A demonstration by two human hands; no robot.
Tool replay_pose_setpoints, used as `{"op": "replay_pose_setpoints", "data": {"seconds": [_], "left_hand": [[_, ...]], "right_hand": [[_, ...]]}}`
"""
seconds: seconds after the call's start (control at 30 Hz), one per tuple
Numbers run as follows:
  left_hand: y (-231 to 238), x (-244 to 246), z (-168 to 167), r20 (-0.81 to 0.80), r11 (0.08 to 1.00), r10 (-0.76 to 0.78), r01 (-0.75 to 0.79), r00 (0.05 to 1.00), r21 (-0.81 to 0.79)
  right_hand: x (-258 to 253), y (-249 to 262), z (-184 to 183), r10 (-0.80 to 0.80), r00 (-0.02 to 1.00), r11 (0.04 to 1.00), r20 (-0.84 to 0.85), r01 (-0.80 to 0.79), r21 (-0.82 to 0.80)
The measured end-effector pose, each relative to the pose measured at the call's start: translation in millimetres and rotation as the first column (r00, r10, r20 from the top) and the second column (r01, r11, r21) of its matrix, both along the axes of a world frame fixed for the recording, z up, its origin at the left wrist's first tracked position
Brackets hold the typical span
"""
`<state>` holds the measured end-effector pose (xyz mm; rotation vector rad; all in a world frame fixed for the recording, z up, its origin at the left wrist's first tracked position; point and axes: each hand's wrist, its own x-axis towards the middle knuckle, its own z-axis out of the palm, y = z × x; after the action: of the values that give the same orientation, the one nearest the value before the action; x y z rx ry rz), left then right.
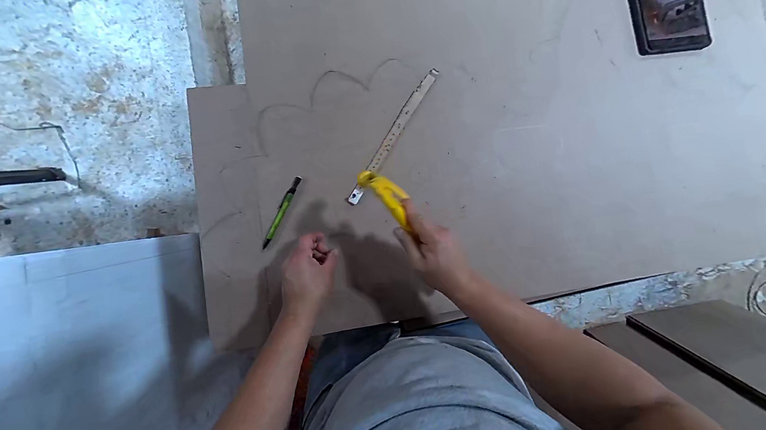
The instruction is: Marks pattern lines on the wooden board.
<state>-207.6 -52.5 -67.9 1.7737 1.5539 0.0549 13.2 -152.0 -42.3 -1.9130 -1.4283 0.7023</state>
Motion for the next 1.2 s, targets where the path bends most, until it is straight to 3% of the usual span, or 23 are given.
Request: {"op": "replay_pose_setpoints", "data": {"seconds": [0.07, 0.13, 0.2, 0.27, 0.37, 0.47, 0.53, 0.7, 0.77, 0.83, 0.9, 0.93, 1.0, 1.1, 1.2], "left_hand": [[-3, -1, 0, -0.022, 1.000, -0.016, 0.016, 1.000, -0.007], [0, -2, -3, -0.019, 0.999, -0.032, 0.032, 0.999, 0.009], [-6, -10, -4, -0.037, 1.000, -0.025, 0.025, 0.999, -0.014], [-7, -11, -3, -0.045, 1.000, -0.010, 0.009, 0.999, -0.023], [-9, -11, -3, -0.064, 1.000, 0.000, 0.000, 0.998, -0.007], [-10, -13, 0, -0.079, 0.999, -0.012, 0.009, 0.997, -0.032], [-8, -11, -1, -0.081, 0.999, -0.032, 0.032, 0.996, -0.008], [-9, -13, -3, -0.091, 0.999, -0.040, 0.041, 0.995, 0.006], [-10, -12, -3, -0.078, 0.998, -0.031, 0.035, 0.996, 0.044], [-10, -12, -1, -0.083, 0.999, -0.019, 0.022, 0.996, 0.039], [-11, -14, -2, -0.093, 0.999, -0.033, 0.036, 0.995, 0.036], [-10, -13, -3, -0.089, 0.998, -0.042, 0.046, 0.995, 0.044], [-7, -12, -5, -0.070, 0.997, -0.053, 0.057, 0.996, 0.055], [-12, -15, -3, -0.099, 0.999, -0.039, 0.041, 0.994, 0.020], [-8, -11, 0, -0.101, 0.999, -0.037, 0.038, 0.994, 0.009]], "right_hand": [[-3, 14, -15, 0.116, 0.993, 0.974, -0.012, -0.116, -0.195], [-3, 27, 1, 0.133, 0.991, 0.989, -0.021, -0.134, -0.064], [-2, 25, 40, 0.074, 0.994, 0.990, -0.080, -0.064, 0.122], [9, 20, 68, 0.014, 0.995, 0.981, -0.095, 0.005, 0.195], [17, 7, 47, -0.027, 0.999, 0.983, -0.045, 0.035, 0.178], [6, 10, -7, 0.083, 0.997, 0.993, -0.001, -0.083, -0.089], [3, 23, -10, 0.179, 0.983, 0.957, -0.026, -0.181, -0.225], [3, 20, 64, 0.037, 0.994, 0.992, -0.100, -0.024, 0.126], [9, 16, 60, -0.027, 0.996, 0.985, -0.080, 0.040, 0.167], [9, 12, 29, -0.020, 0.999, 0.998, -0.037, 0.022, 0.057], [6, 15, 2, 0.112, 0.994, 0.967, -0.017, -0.113, -0.230], [5, 19, -1, 0.163, 0.986, 0.942, -0.033, -0.166, -0.291], [0, 21, 18, 0.124, 0.990, 0.982, -0.060, -0.131, -0.138], [-1, 14, 73, -0.032, 0.989, 0.992, -0.145, 0.050, 0.120], [2, 7, 64, -0.113, 0.985, 0.979, -0.130, 0.133, 0.156]]}}
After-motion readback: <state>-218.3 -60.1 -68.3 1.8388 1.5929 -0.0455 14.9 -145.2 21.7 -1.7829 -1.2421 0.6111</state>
